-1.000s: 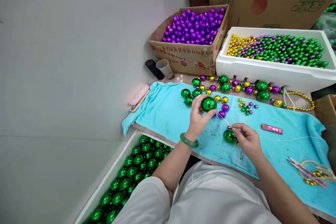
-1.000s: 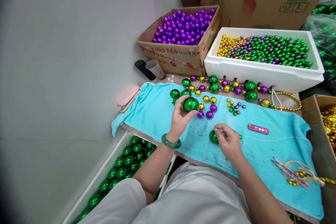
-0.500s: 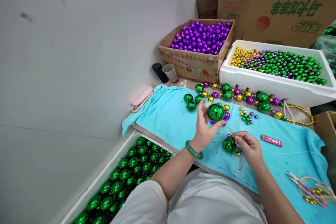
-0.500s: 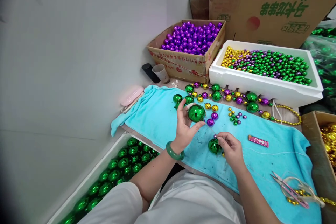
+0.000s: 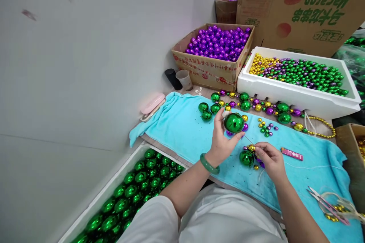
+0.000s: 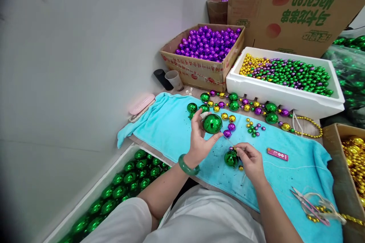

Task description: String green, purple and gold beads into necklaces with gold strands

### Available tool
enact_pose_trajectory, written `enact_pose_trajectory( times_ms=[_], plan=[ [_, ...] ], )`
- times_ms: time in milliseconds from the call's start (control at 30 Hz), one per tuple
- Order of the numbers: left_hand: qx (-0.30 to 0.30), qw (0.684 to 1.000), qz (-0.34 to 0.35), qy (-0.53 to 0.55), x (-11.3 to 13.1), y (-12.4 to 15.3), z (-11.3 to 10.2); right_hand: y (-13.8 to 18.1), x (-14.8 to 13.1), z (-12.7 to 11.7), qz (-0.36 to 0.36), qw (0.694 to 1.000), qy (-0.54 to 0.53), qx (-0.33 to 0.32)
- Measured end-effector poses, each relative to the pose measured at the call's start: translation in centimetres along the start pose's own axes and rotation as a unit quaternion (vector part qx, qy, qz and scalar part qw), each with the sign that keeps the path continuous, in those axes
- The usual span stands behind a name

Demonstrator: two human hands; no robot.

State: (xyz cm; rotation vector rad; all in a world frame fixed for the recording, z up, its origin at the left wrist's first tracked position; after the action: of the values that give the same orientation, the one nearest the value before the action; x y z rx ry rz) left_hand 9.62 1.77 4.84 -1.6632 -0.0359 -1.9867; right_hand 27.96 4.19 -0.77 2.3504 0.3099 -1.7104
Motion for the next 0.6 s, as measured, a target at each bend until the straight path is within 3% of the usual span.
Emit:
enact_pose_trajectory(
  times_ms=[300,400,600],
  plan=[
    [-0.078,0.988,-0.106,0.079,0.8,1.1,1.1,0.0,1.0,0.8,0.021,0.997,-0.069,-0.037],
    [-0.107,0.986,-0.108,0.068,0.9,0.6,1.2,-0.2,-0.3,0.8,0.013,0.997,-0.069,-0.027],
    [-0.094,0.991,-0.080,0.043,2.9,-2.1,0.4,-1.3,-3.8,1.3,-0.011,0.998,-0.045,-0.042]
  ],
)
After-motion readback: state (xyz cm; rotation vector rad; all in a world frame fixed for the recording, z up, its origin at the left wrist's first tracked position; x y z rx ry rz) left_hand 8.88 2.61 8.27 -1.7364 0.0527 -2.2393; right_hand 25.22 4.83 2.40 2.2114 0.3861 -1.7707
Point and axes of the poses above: each hand's wrist, its own y-axis away from the middle knuckle, its own z-axis out of the palm, x = y × z, the point moved 1 cm from there along -y, towards the middle knuckle, and after that the axes turned 13 degrees about y, right-handed, at the moved point
